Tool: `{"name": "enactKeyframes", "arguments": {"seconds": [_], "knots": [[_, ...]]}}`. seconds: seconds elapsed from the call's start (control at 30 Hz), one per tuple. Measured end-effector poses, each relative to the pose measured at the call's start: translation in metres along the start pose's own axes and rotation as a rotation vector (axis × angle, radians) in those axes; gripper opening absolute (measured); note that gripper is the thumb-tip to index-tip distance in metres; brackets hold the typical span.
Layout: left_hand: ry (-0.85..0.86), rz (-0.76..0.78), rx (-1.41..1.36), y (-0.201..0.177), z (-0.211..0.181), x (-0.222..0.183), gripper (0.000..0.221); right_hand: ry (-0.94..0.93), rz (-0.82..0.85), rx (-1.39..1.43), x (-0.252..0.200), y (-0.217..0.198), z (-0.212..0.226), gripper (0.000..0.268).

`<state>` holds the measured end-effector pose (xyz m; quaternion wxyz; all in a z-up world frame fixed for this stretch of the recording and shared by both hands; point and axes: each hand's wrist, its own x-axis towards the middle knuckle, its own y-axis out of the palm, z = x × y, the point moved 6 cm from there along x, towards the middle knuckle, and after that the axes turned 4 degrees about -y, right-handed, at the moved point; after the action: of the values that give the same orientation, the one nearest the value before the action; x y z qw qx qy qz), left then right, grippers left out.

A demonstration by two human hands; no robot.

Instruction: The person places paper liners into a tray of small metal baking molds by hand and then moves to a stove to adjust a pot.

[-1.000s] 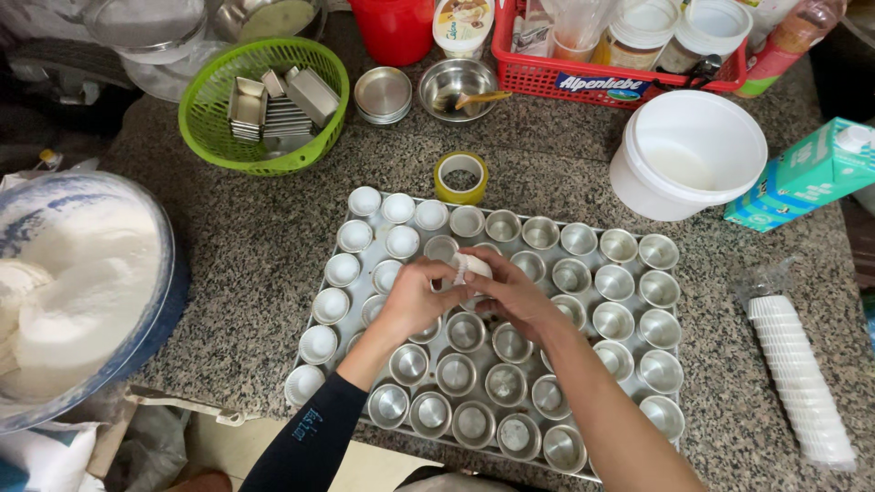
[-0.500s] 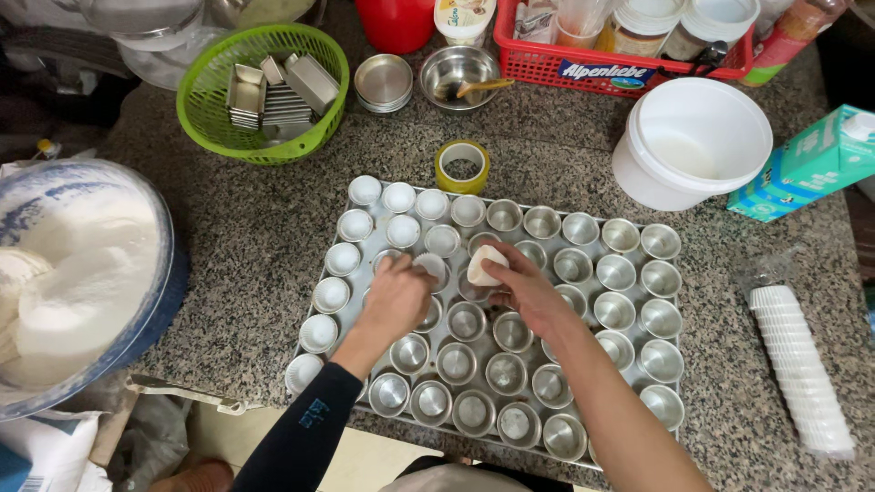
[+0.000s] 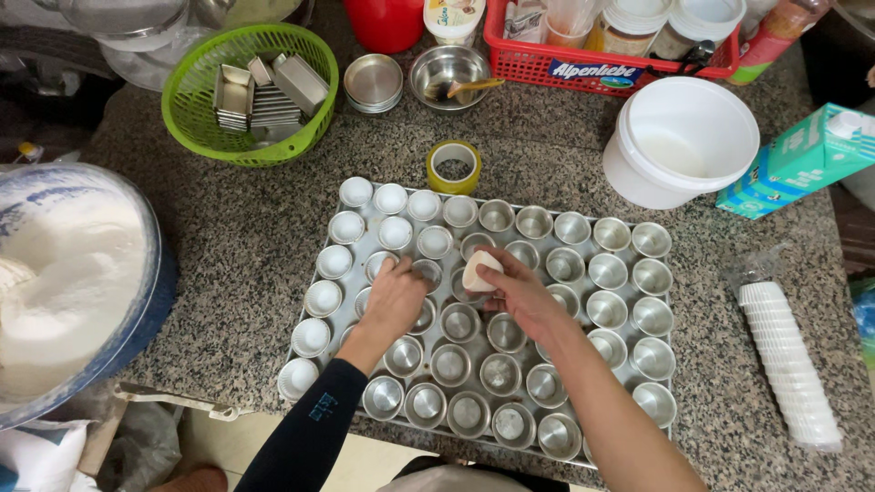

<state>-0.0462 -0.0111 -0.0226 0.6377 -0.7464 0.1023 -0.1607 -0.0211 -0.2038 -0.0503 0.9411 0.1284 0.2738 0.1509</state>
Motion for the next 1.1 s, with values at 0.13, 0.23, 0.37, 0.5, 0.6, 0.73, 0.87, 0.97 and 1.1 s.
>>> {"name": "enactKeyframes", "arguments": {"seconds": [0.13, 0.23, 0.37, 0.5, 0.6, 0.73, 0.87, 0.97, 1.1], "knots": [[-0.113, -0.126, -0.403, -0.038, -0.004, -0.004, 0.026, 0.007, 0.006, -0.065, -0.002, 0.008, 0.001, 0.051], [-0.162, -0.139, -0.8, -0.058, -0.014, -0.007, 0.024, -0.019, 0.085, -0.096, -0.005, 0.021, 0.007, 0.051], [-0.13, -0.012, -0.774, -0.064, -0.029, -0.005, 0.019, -0.031, 0.135, -0.142, -0.012, 0.037, 0.01, 0.052], [-0.156, -0.062, -0.947, -0.066, -0.025, -0.009, 0.014, -0.037, 0.134, -0.174, -0.019, 0.046, 0.012, 0.054], [-0.134, -0.089, -0.95, -0.066, -0.022, -0.015, 0.016, -0.053, 0.167, -0.165, -0.023, 0.049, 0.011, 0.055], [-0.205, -0.061, -0.943, -0.063, -0.015, -0.023, 0.017, -0.098, 0.212, -0.201, -0.024, 0.055, 0.008, 0.055], [-0.233, -0.095, -0.908, -0.065, -0.012, -0.033, 0.014, -0.087, 0.237, -0.236, -0.026, 0.065, 0.003, 0.057], [-0.214, -0.137, -0.857, -0.07, -0.011, -0.043, 0.014, -0.077, 0.231, -0.266, -0.029, 0.07, 0.002, 0.059], [-0.247, -0.132, -0.941, -0.069, -0.013, -0.054, 0.011, -0.088, 0.267, -0.267, -0.034, 0.075, 0.003, 0.06]]}}
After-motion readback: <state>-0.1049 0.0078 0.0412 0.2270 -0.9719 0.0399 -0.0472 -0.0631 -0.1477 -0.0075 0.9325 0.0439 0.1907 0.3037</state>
